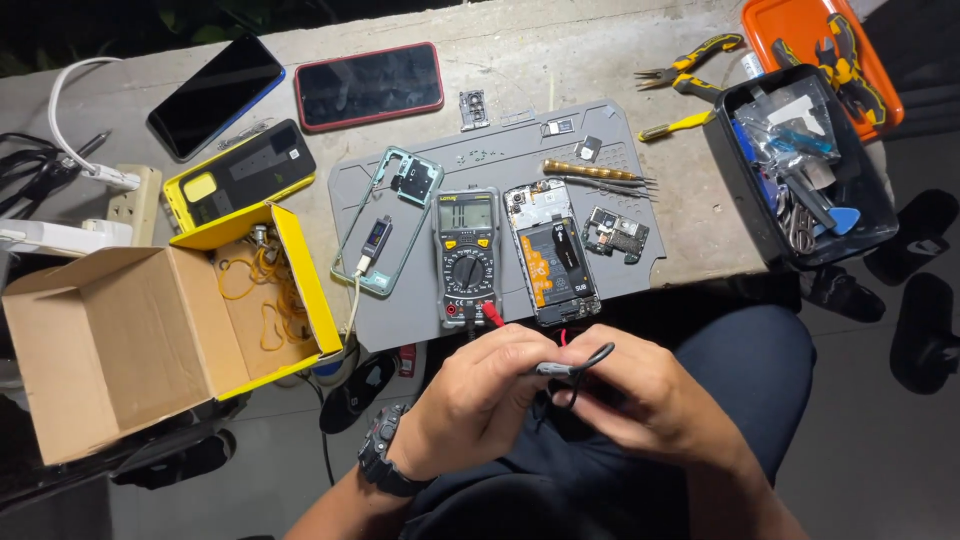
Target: The person prepares a multimeter by connecting the test leads and adjusting the dial. They then use the probes to test various points on a disassembled mobile phone battery and circuit board, checking for electrical continuity or voltage.
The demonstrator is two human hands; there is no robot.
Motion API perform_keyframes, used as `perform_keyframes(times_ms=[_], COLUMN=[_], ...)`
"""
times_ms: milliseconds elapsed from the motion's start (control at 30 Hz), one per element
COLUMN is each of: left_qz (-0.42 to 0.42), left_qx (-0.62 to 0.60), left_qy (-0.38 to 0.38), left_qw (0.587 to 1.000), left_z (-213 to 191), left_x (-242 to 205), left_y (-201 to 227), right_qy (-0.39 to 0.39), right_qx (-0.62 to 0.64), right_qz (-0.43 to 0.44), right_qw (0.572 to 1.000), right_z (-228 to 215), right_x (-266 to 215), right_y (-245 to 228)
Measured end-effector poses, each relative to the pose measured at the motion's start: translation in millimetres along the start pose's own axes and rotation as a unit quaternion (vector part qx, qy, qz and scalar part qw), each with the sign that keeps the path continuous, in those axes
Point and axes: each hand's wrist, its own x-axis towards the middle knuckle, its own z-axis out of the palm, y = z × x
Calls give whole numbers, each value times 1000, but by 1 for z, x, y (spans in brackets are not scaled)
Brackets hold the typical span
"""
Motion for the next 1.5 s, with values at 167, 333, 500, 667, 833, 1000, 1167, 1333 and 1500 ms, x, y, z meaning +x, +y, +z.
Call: perform_keyframes(times_ms=[167,333,500,667,833,1000,1167,1333,1500], left_qz=[16,14,27,55,35,-26,-168,-165,-196], left_qx=[41,171,131,104,120,96,28,38,49], left_qy=[10,64,135,162,164,170,110,77,80], left_qw=[999,983,982,980,978,980,979,983,976], left_z=[-7,-20,-20,-2,6,11,25,41,44], left_x=[4,-2,-1,16,30,29,21,19,18], left_y=[11,10,-5,-5,3,-1,-9,-18,-17], right_qy=[55,206,403,308,133,189,227,152,116], right_qx=[-112,-314,-254,-60,-121,-195,-298,-311,-350], right_qz=[14,-24,-109,-89,-63,22,94,67,77], right_qw=[992,926,872,945,982,962,922,936,926], right_z=[-3,-24,-24,-13,-17,-30,-54,-49,-43], right_x=[-12,-21,-12,13,22,11,2,15,24], right_y=[12,14,5,-4,-9,14,56,86,92])
